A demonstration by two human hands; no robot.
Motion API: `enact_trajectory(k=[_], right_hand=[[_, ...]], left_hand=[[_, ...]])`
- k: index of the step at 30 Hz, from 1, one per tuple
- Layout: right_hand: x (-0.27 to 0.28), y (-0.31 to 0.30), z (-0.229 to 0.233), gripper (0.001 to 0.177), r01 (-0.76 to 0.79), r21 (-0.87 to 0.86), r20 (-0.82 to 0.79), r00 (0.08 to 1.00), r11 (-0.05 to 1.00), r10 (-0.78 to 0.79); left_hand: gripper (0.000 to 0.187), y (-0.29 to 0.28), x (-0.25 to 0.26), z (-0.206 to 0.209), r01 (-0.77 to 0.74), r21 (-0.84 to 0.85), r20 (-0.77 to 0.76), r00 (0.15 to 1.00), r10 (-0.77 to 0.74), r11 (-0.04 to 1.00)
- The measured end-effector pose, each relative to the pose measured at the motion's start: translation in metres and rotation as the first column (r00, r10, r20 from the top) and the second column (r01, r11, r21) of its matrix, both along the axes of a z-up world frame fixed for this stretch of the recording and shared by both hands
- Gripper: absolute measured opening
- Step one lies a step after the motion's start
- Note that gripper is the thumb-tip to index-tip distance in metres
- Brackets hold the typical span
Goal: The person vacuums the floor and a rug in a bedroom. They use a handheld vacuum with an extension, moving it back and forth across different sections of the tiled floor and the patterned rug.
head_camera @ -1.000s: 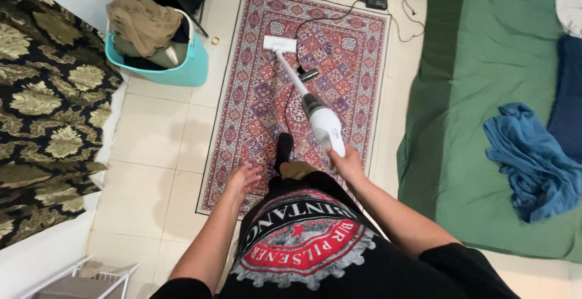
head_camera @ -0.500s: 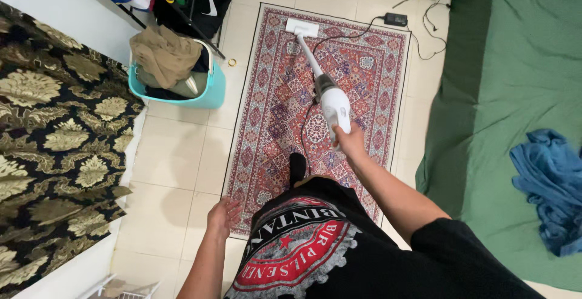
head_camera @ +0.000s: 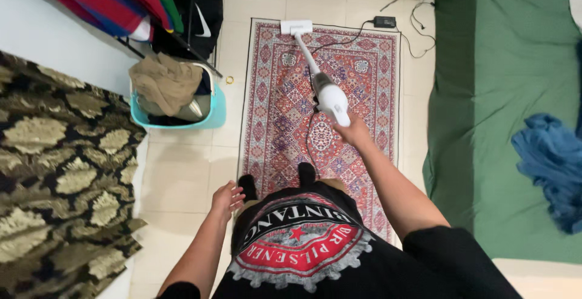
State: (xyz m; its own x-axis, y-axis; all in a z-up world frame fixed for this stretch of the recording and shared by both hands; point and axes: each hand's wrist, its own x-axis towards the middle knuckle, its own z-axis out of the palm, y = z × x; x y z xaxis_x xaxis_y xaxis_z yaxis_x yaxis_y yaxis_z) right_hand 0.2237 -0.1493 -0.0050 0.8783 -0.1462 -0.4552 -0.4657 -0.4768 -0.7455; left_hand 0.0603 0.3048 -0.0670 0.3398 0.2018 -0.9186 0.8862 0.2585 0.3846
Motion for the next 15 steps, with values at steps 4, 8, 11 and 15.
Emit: enact_trajectory(k=[4,8,11,15], right_hand=[[-0.071,0.026,0.029,0.061,-0.113,-0.371,0.007,0.992,0.922,0.125],[-0.146,0.045,0.062,0.059,-0.215,-0.524,-0.199,0.972,0.824,0.127],[-0.192,0.045,0.086,0.062,-0.287,-0.603,-0.211,0.957,0.744,0.198],[-0.211,0.039,0.103,0.064,-0.287,-0.583,-0.275,0.950,0.760,0.148]], left_hand=[[0.041,0.056,0.043,0.001,0.215,0.106,0.004,0.976,-0.217,0.971],[0.042,0.103,0.078,-0.001,0.304,0.185,0.091,0.942,-0.324,0.935],[0.043,0.132,0.083,0.002,0.350,0.261,0.069,0.923,-0.379,0.899],[0.040,0.153,0.081,0.008,0.420,0.343,-0.055,0.902,-0.429,0.840]])
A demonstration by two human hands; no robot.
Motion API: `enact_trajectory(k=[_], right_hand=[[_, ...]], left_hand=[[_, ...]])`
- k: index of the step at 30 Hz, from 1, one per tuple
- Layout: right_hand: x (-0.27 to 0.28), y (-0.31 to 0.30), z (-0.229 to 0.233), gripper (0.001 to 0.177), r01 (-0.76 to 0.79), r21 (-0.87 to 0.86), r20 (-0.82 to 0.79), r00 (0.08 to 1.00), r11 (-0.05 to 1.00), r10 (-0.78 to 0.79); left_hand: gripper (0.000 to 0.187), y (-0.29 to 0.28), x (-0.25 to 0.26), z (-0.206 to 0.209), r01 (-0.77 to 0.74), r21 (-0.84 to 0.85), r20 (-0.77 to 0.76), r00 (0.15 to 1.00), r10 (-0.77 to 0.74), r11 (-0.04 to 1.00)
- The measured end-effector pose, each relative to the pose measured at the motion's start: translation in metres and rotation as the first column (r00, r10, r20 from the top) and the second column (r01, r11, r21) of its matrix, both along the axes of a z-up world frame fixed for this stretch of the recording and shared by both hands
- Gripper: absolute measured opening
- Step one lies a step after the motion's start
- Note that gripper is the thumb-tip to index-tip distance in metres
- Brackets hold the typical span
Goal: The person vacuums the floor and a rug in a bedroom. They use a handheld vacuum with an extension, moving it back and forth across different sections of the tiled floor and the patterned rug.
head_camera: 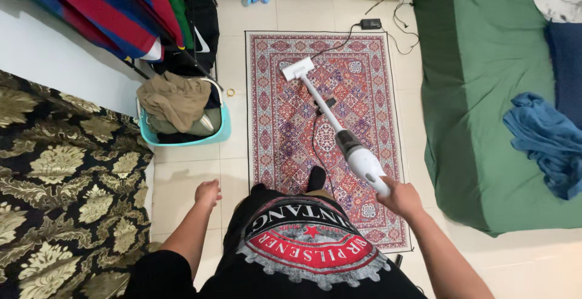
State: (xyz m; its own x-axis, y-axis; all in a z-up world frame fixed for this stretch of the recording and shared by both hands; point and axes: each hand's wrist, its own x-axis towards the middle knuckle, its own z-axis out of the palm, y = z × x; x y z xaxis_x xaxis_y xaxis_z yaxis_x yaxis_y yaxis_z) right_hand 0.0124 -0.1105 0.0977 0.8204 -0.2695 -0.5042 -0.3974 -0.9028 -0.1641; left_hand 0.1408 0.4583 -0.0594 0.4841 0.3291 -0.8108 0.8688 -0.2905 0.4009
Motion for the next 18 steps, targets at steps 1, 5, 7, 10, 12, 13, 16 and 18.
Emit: enact_trajectory(k=[1,5,7,10,12,13,16,18], right_hand=[[-0.001,-0.001,0.000,0.065,0.001,-0.006,-0.009,1.000,1.000,-0.001],[0.028,-0.007,-0.011,0.063,0.023,0.048,0.004,1.000,0.999,-0.024],[0.053,-0.006,-0.019,0.061,0.012,0.095,0.050,0.999,0.995,-0.017],[0.098,0.002,-0.030,0.062,0.157,0.243,-0.022,0.987,0.957,-0.157],[0.130,0.009,-0.038,0.059,0.106,0.221,0.058,0.991,0.969,-0.121],[0.142,0.011,-0.041,0.058,0.144,0.273,0.040,0.986,0.951,-0.161],[0.182,0.028,-0.051,0.055,0.196,0.411,0.035,0.972,0.890,-0.231],[0.205,0.041,-0.058,0.054,0.158,0.486,0.106,0.965,0.859,-0.238]], left_hand=[[0.039,0.004,-0.003,0.000,0.049,0.039,-0.022,0.999,-0.048,0.998],[0.047,0.017,-0.026,0.005,0.391,0.189,-0.131,0.919,-0.371,0.901],[0.052,0.018,-0.037,0.007,0.480,0.216,-0.142,0.877,-0.459,0.851],[0.046,0.016,-0.053,0.010,0.413,0.218,-0.093,0.911,-0.402,0.884],[0.043,0.013,-0.061,0.010,0.371,0.228,-0.077,0.928,-0.364,0.900],[0.043,0.010,-0.066,0.010,0.336,0.212,-0.064,0.942,-0.330,0.918],[0.043,0.005,-0.079,0.013,0.262,0.194,-0.034,0.965,-0.261,0.945],[0.043,0.003,-0.088,0.016,0.272,0.219,-0.029,0.962,-0.272,0.937]])
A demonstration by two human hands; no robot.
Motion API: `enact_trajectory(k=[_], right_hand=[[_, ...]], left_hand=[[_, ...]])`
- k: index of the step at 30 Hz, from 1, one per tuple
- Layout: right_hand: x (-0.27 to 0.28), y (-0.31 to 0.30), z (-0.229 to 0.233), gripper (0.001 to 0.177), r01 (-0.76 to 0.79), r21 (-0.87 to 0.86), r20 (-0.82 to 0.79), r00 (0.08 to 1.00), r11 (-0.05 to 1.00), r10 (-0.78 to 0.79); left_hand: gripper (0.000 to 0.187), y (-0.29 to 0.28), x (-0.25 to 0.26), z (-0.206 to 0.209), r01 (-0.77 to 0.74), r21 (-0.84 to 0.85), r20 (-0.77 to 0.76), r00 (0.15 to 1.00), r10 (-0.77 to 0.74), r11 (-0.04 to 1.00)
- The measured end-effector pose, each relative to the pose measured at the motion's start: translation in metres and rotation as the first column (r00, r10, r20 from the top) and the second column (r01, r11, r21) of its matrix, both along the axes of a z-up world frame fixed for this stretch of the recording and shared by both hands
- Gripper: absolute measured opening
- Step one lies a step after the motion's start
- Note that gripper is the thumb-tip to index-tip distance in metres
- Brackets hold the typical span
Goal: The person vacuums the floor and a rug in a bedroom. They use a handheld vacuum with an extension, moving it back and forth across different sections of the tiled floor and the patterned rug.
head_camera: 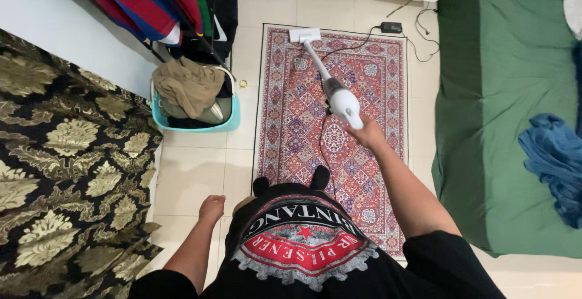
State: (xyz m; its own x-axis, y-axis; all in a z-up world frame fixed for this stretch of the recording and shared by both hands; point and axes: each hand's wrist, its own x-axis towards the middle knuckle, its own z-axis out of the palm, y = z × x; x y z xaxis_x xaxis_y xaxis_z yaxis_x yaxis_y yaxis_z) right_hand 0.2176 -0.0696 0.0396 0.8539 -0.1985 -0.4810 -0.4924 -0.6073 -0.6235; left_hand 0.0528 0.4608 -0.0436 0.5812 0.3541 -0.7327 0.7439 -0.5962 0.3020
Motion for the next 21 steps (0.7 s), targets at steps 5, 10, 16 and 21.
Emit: enact_trajectory(k=[5,10,16,21], right_hand=[[0.052,0.032,-0.016,0.057,0.097,0.087,0.019,0.995,0.991,-0.099],[0.068,0.066,-0.043,0.034,0.194,0.426,0.048,0.970,0.884,-0.236],[0.029,0.099,-0.043,0.023,0.274,0.524,0.013,0.944,0.806,-0.330],[-0.054,0.105,-0.034,0.020,0.322,0.543,-0.040,0.933,0.776,-0.359]], left_hand=[[0.044,-0.002,-0.019,0.005,-0.034,-0.004,-0.072,0.997,0.033,0.999],[0.044,0.001,-0.021,0.001,-0.005,0.005,-0.100,0.995,0.005,1.000],[0.045,0.010,0.003,-0.008,0.094,0.039,-0.076,0.993,-0.091,0.995],[0.048,0.023,0.029,-0.016,0.215,0.075,-0.026,0.977,-0.213,0.974]])
